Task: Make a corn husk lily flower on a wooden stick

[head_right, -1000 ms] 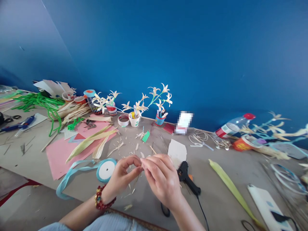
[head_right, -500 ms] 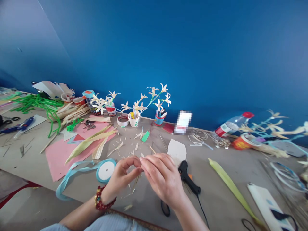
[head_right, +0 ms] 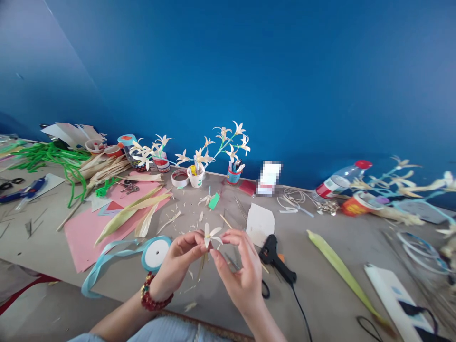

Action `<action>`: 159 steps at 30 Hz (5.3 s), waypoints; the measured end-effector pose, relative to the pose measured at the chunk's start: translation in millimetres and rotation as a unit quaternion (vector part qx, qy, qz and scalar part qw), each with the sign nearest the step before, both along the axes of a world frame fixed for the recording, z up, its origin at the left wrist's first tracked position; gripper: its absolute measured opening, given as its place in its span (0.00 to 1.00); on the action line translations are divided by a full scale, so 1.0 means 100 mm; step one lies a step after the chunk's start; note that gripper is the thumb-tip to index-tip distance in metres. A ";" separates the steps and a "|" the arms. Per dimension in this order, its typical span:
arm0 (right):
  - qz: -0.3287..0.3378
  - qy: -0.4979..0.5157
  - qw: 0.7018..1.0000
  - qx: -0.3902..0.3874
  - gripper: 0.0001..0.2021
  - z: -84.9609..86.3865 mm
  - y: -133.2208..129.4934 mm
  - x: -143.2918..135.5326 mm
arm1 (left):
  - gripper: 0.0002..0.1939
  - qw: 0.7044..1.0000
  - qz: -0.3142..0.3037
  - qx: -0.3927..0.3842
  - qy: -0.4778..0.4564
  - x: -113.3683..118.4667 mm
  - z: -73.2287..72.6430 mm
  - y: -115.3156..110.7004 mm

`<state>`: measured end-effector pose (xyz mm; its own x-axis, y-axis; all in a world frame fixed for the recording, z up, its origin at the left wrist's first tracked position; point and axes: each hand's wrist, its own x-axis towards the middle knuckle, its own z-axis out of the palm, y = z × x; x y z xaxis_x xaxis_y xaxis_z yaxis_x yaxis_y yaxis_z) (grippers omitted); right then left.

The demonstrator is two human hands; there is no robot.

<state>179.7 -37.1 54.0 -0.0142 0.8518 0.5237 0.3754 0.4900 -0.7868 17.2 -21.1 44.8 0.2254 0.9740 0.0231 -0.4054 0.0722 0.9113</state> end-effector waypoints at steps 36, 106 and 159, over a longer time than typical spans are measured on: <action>0.089 -0.019 0.995 -0.035 0.03 0.18 0.04 0.03 | 0.07 0.910 0.108 0.352 0.190 -0.03 -0.04 -0.06; 0.167 0.031 0.979 -0.112 0.08 0.08 0.10 0.14 | 0.07 0.950 0.095 0.265 0.134 0.01 -0.04 -0.06; 0.296 0.477 0.725 -0.400 0.09 -0.40 -0.01 -0.28 | 0.07 0.993 -0.058 -0.072 -0.072 -0.10 -0.08 -0.06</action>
<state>151.4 -37.8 14.5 -0.4578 0.8807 -0.1214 -0.6159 -0.4126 -0.6711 6.7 -26.6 37.1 0.3412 0.9371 -0.0735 -0.5120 0.2508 0.8216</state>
